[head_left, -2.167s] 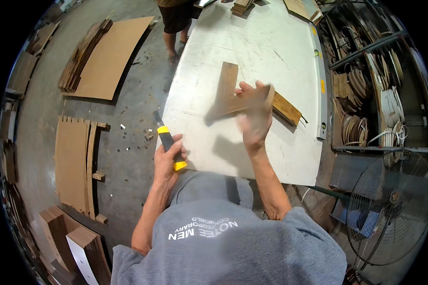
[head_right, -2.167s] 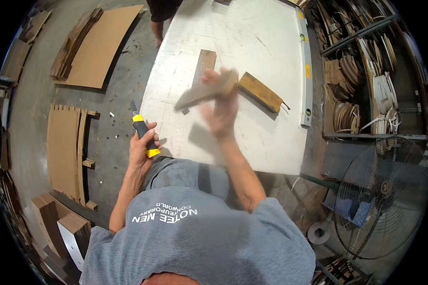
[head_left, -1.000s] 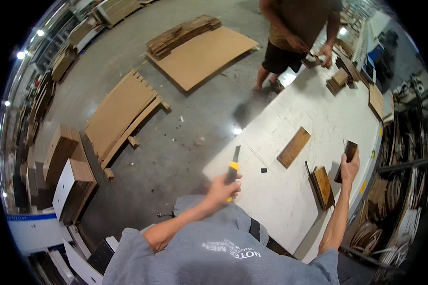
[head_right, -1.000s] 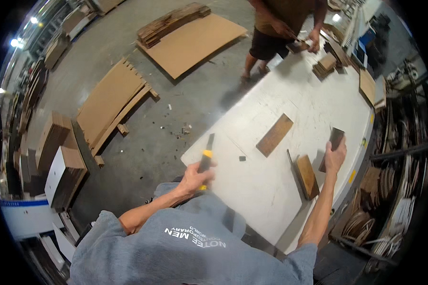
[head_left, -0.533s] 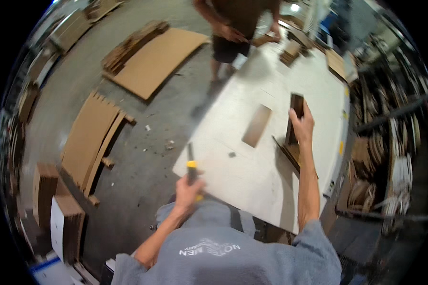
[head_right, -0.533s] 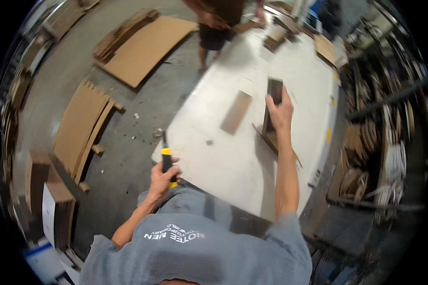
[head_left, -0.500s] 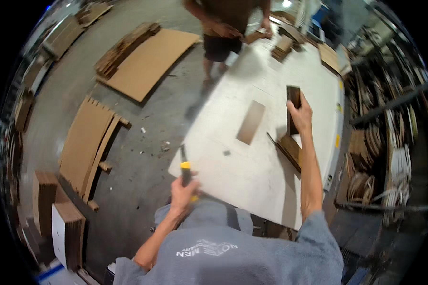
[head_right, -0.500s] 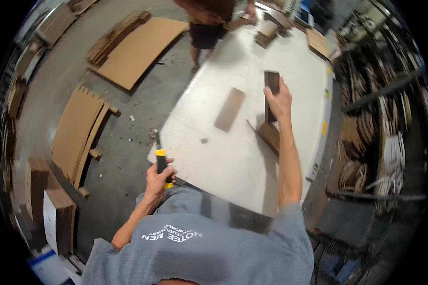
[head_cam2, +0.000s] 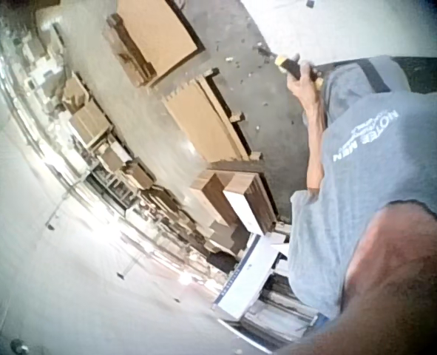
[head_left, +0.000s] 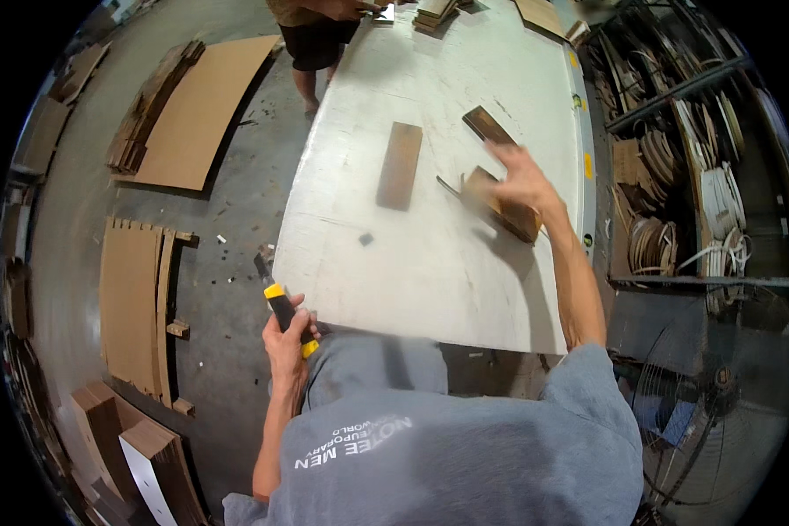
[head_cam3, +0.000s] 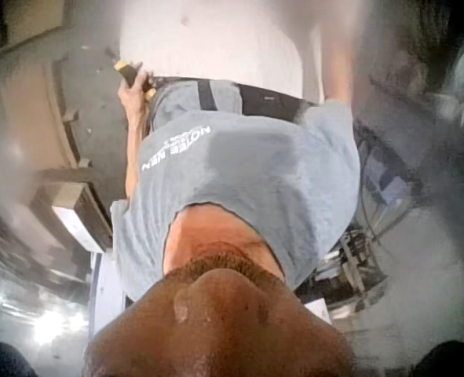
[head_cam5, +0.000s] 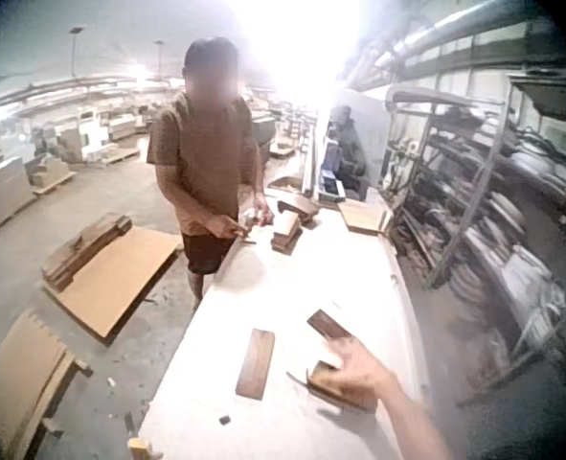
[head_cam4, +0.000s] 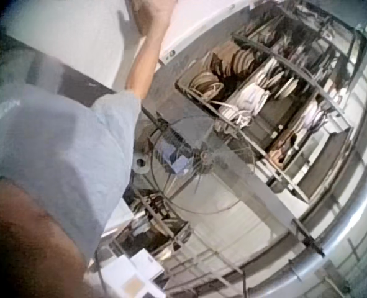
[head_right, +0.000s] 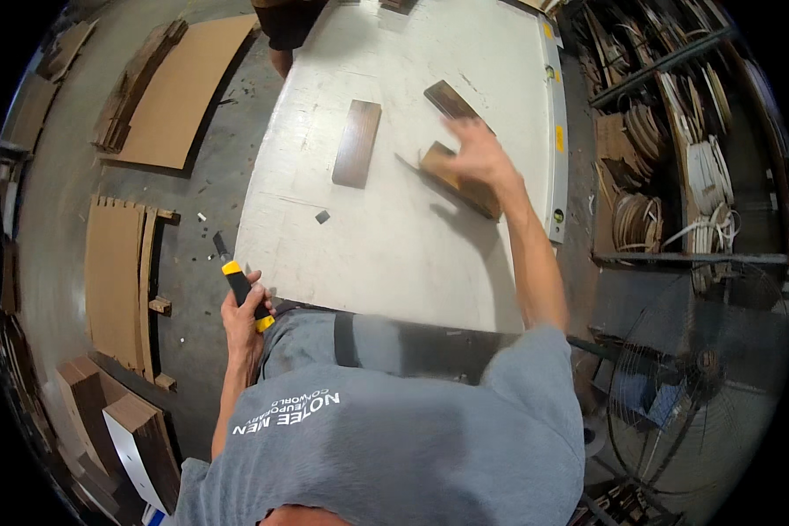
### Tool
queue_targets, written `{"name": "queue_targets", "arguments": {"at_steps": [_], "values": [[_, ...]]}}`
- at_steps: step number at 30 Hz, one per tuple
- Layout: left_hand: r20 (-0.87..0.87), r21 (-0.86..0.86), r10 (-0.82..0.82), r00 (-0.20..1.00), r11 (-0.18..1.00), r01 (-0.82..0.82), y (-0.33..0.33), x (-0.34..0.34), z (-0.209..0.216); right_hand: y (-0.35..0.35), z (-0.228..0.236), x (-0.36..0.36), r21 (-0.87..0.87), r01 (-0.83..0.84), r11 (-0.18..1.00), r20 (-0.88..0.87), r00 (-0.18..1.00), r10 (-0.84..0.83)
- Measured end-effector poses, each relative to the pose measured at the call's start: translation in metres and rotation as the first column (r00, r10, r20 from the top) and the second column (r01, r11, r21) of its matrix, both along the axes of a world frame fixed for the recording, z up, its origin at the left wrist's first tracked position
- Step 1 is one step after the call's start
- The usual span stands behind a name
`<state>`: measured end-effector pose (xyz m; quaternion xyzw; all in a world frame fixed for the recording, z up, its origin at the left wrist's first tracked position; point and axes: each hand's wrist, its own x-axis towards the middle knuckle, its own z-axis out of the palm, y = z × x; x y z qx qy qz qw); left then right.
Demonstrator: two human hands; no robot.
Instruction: The person scrapes the edges and surfaces of wood blocks using a yellow-handled scraper, then arranges them into a panel on a cardboard sheet on the floor.
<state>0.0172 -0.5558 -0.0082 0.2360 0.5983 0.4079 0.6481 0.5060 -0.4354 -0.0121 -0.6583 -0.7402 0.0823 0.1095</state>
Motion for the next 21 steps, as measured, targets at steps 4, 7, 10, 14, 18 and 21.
{"name": "queue_targets", "arguments": {"at_steps": [4,7,10,14,18,21], "values": [[0.023,0.026,-0.118,0.993,0.993,0.118,0.020,0.015,0.001,-0.054,0.018,-0.028,-0.153,0.223,0.963,0.040,0.975,-0.219],[0.018,0.090,-0.252,0.968,0.964,0.249,0.035,0.021,0.002,-0.067,0.016,-0.028,0.109,0.236,0.966,-0.019,0.972,-0.235],[0.068,0.130,-0.317,0.946,0.943,0.307,0.045,0.017,0.008,-0.080,0.053,-0.094,0.244,0.205,0.948,-0.225,0.963,-0.150],[0.131,0.188,-0.355,0.926,0.926,0.328,0.053,-0.008,0.006,-0.084,0.032,-0.207,0.150,0.034,0.988,-0.422,0.906,0.033],[0.134,0.147,-0.369,0.920,0.925,0.350,0.057,-0.066,0.006,-0.060,-0.022,-0.304,0.069,-0.117,0.991,-0.507,0.851,0.136],[0.125,0.130,-0.289,0.949,0.953,0.273,0.050,-0.103,0.018,-0.033,-0.041,-0.350,0.099,-0.214,0.972,-0.441,0.866,0.235]]}}
